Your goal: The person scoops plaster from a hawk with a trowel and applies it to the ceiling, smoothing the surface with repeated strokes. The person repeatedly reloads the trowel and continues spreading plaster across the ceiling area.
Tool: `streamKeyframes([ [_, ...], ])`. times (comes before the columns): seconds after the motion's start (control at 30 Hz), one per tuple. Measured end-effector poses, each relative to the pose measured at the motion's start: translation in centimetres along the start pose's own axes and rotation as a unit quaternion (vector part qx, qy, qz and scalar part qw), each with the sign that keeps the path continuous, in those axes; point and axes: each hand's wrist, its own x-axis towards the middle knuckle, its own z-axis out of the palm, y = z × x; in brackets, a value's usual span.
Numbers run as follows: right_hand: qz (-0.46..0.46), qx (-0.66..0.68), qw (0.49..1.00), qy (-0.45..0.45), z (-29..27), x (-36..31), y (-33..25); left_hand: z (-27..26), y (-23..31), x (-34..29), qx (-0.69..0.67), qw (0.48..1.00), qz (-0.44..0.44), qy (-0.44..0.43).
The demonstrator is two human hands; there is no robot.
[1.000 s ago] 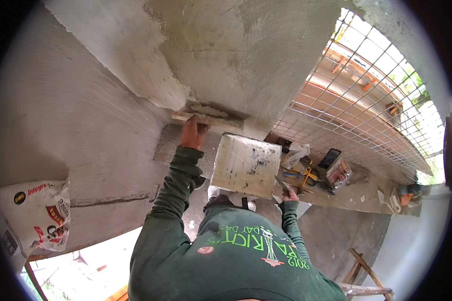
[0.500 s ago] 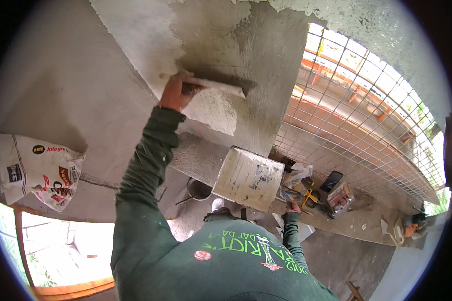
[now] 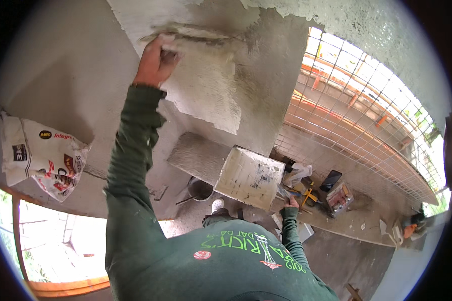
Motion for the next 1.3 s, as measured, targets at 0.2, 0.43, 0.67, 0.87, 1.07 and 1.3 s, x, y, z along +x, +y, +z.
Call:
streamKeyframes([
  [0.2, 0.031, -0.044, 0.999, 0.003, -1.1, -3.2, -0.5, -6.2, -16.3, -10.2, -0.168, 0.984, -0.058, -0.002],
  [0.43, 0.116, -0.1, 0.988, -0.018, -5.4, -5.3, -6.2, -8.1, -37.6, -15.5, -0.222, 0.943, -0.241, 0.063],
  [0.67, 0.203, -0.117, 0.971, 0.057, -6.6, -6.4, -2.7, -7.5, -42.7, -11.2, 0.093, 0.981, -0.154, -0.07],
  [0.87, 0.203, -0.121, 0.971, 0.042, -4.8, -8.4, 2.5, -3.1, -35.7, -7.0, -0.112, 0.966, -0.229, -0.04],
  [1.07, 0.205, 0.03, 0.976, 0.071, -2.7, -7.9, 6.4, 1.6, -23.8, -3.3, -0.116, 0.97, -0.209, -0.037],
  [1.3, 0.189, -0.018, 0.981, 0.038, -3.9, -4.6, 5.0, 6.0, -12.5, -4.3, -0.1, 0.98, -0.17, -0.016],
])
